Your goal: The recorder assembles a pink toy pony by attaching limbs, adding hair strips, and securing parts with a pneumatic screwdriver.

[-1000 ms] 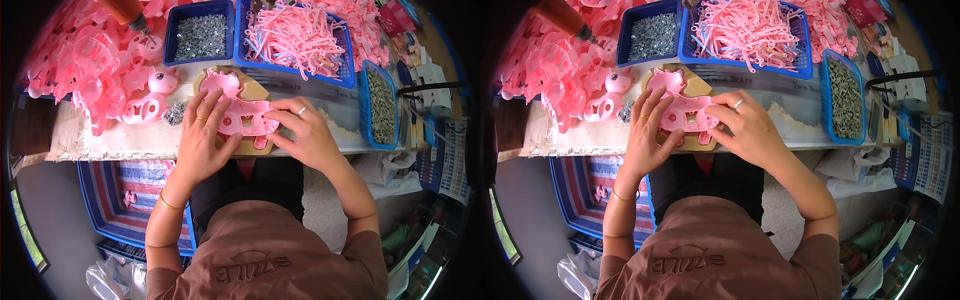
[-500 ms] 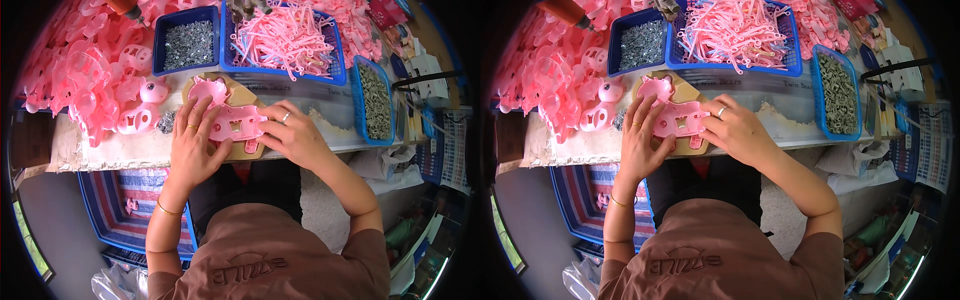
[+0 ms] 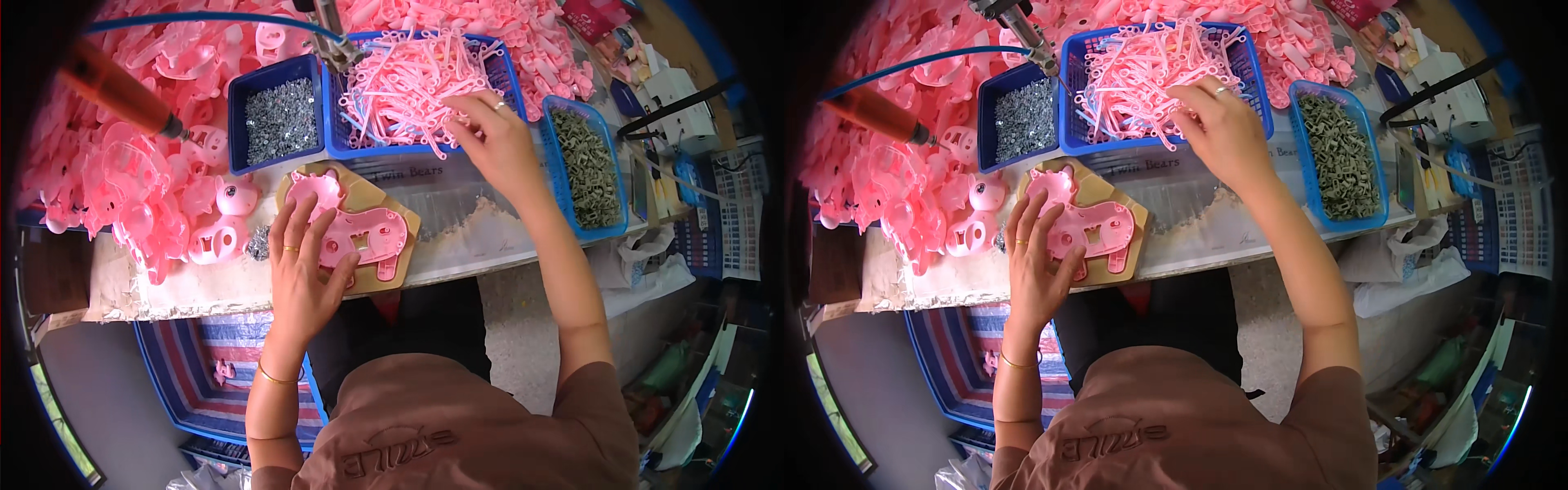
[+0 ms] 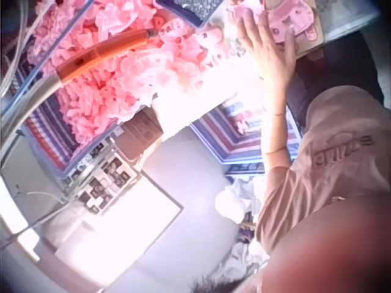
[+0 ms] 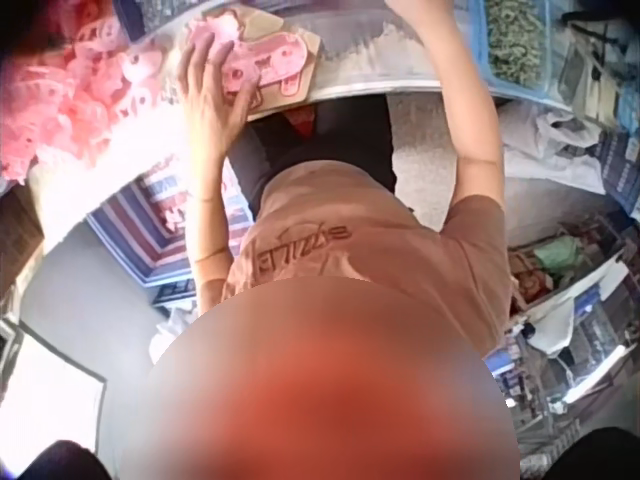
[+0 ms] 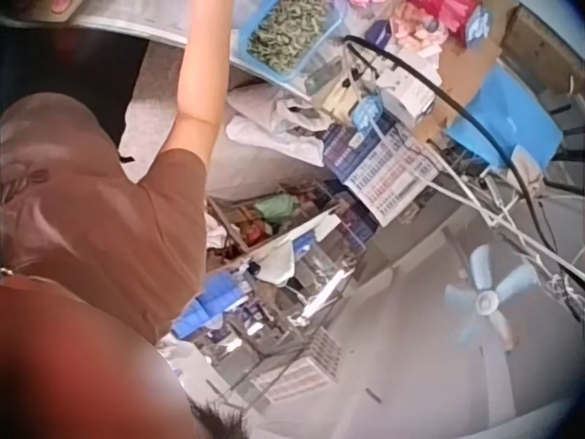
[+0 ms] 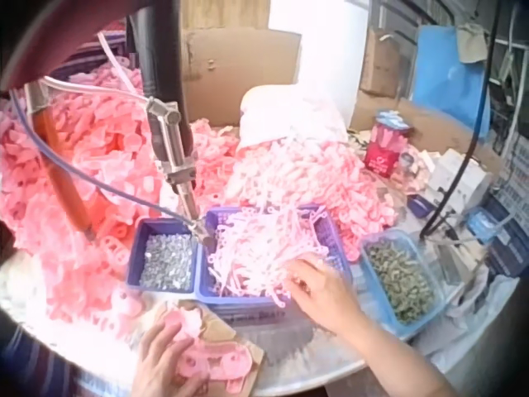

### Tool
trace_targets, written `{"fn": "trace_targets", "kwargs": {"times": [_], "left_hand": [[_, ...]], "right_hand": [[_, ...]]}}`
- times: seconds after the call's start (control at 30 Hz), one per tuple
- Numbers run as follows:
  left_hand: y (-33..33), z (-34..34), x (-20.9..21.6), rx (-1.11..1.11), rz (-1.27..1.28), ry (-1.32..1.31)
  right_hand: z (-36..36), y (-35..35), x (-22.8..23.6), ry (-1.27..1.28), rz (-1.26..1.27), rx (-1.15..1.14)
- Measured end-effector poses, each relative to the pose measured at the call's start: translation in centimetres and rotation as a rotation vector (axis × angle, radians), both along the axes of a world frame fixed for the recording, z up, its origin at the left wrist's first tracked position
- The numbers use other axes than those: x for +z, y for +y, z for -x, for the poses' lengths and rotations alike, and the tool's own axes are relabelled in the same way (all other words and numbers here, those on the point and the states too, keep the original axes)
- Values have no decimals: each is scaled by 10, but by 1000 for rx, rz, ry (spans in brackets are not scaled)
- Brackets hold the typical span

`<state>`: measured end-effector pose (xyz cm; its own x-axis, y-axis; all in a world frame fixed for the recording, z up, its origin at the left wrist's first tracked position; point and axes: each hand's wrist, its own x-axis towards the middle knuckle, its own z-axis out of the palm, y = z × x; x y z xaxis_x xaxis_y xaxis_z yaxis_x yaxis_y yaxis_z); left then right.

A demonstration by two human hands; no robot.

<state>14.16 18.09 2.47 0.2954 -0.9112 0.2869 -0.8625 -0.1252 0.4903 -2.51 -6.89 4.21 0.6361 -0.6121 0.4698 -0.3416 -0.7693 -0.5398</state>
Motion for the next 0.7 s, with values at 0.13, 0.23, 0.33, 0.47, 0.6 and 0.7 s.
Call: {"fn": "trace_targets", "kwargs": {"times": [0.13, 0.23, 0.33, 0.47, 0.6, 0.7], "left_hand": [[-7, 3, 2, -27, 42, -4], [-10, 8, 4, -15, 55, 11], [-17, 11, 7, -68, 100, 30], [-31, 20, 14, -115, 168, 67], [-49, 39, 38, -216, 201, 70], [-58, 49, 36, -323, 161, -1]], "right_hand": [[-4, -16, -6, 35, 218, 78], [0, -24, 5, -25, 29, 86], [7, -31, 20, -368, -550, 173], [25, -6, 41, -343, -560, 323], [41, 37, 38, -181, -528, 651], [47, 55, 33, -202, -568, 665]]}}
